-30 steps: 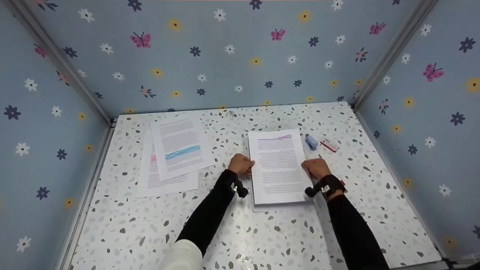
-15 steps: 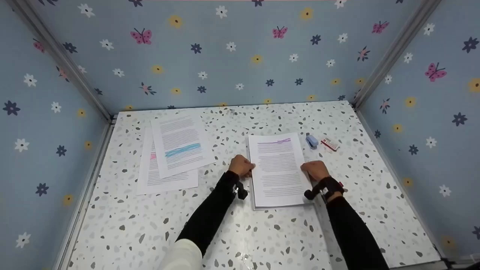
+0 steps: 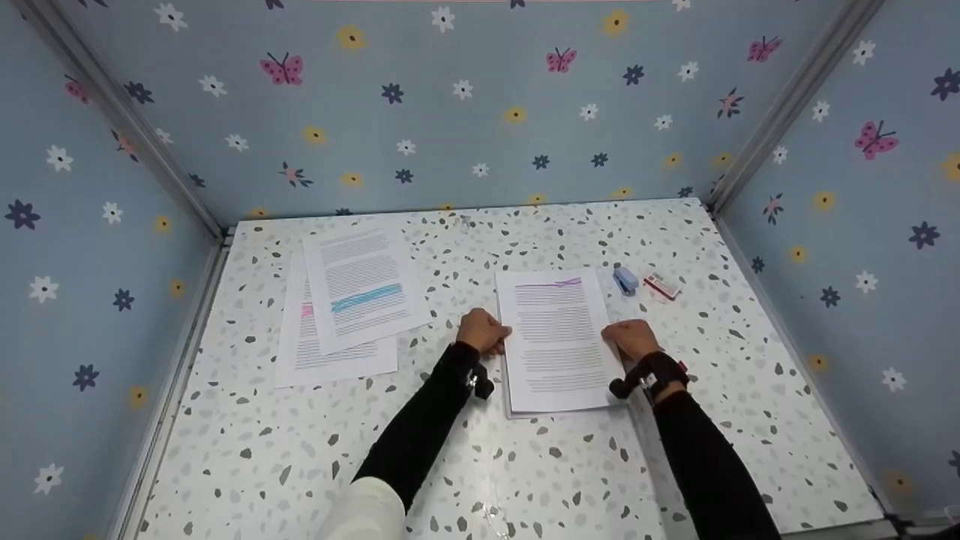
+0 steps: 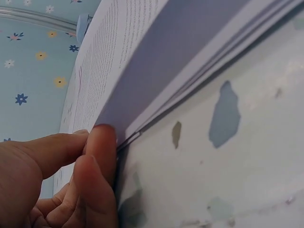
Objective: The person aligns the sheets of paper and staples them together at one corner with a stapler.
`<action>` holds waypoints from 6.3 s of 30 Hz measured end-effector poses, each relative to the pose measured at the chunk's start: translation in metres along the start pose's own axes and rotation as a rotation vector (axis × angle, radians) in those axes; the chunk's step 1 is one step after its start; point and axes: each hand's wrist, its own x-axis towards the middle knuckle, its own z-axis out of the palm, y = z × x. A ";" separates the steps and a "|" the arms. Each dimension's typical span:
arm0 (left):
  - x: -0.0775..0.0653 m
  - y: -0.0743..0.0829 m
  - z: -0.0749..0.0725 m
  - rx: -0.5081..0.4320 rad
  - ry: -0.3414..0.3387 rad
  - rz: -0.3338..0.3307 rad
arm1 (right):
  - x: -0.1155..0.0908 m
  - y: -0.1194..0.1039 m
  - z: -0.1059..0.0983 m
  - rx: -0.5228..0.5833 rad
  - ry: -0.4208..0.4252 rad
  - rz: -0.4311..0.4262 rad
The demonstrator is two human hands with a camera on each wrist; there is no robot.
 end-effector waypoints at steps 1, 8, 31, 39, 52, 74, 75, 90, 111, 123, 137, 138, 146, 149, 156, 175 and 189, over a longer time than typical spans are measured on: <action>0.000 0.000 0.000 -0.004 0.000 0.000 | 0.001 0.000 0.000 -0.003 0.002 0.001; -0.002 0.000 0.001 0.004 0.009 0.007 | 0.003 0.003 0.001 -0.048 0.027 -0.026; -0.007 0.001 -0.001 0.055 0.053 0.094 | -0.001 -0.007 -0.004 -0.068 0.042 -0.022; -0.005 0.001 -0.001 0.056 0.061 0.071 | 0.000 -0.012 -0.007 -0.083 0.123 -0.008; -0.009 0.001 -0.005 -0.032 0.066 -0.018 | 0.006 -0.016 -0.006 -0.104 0.083 0.017; -0.006 -0.001 -0.004 -0.110 0.017 -0.047 | 0.002 -0.011 -0.001 -0.217 0.113 -0.034; -0.006 -0.001 -0.004 -0.103 0.014 -0.051 | 0.002 -0.011 -0.001 -0.216 0.113 -0.032; -0.007 -0.004 -0.020 -0.083 -0.007 -0.005 | 0.004 -0.020 0.002 -0.148 0.112 -0.073; 0.000 -0.040 -0.138 0.434 0.441 0.006 | -0.005 -0.123 0.049 -0.004 0.107 -0.235; -0.031 -0.087 -0.191 0.511 0.368 -0.219 | -0.007 -0.132 0.075 -0.007 0.063 -0.249; -0.025 -0.096 -0.168 0.488 0.304 -0.183 | -0.006 -0.130 0.088 0.003 0.032 -0.270; -0.026 -0.094 -0.163 0.493 0.307 -0.179 | -0.006 -0.131 0.089 0.004 0.029 -0.270; -0.029 -0.072 -0.110 0.644 0.332 -0.189 | -0.006 -0.138 0.099 -0.007 0.019 -0.280; -0.036 -0.063 -0.092 0.687 0.345 -0.192 | -0.008 -0.139 0.105 -0.019 0.013 -0.282; -0.054 -0.051 -0.076 0.723 0.357 -0.177 | -0.010 -0.138 0.115 -0.046 -0.014 -0.299; -0.020 -0.053 -0.183 0.298 0.360 -0.198 | 0.012 -0.168 0.137 0.047 -0.108 -0.170; -0.008 -0.059 -0.182 0.209 0.317 -0.168 | 0.020 -0.163 0.159 0.086 -0.067 -0.059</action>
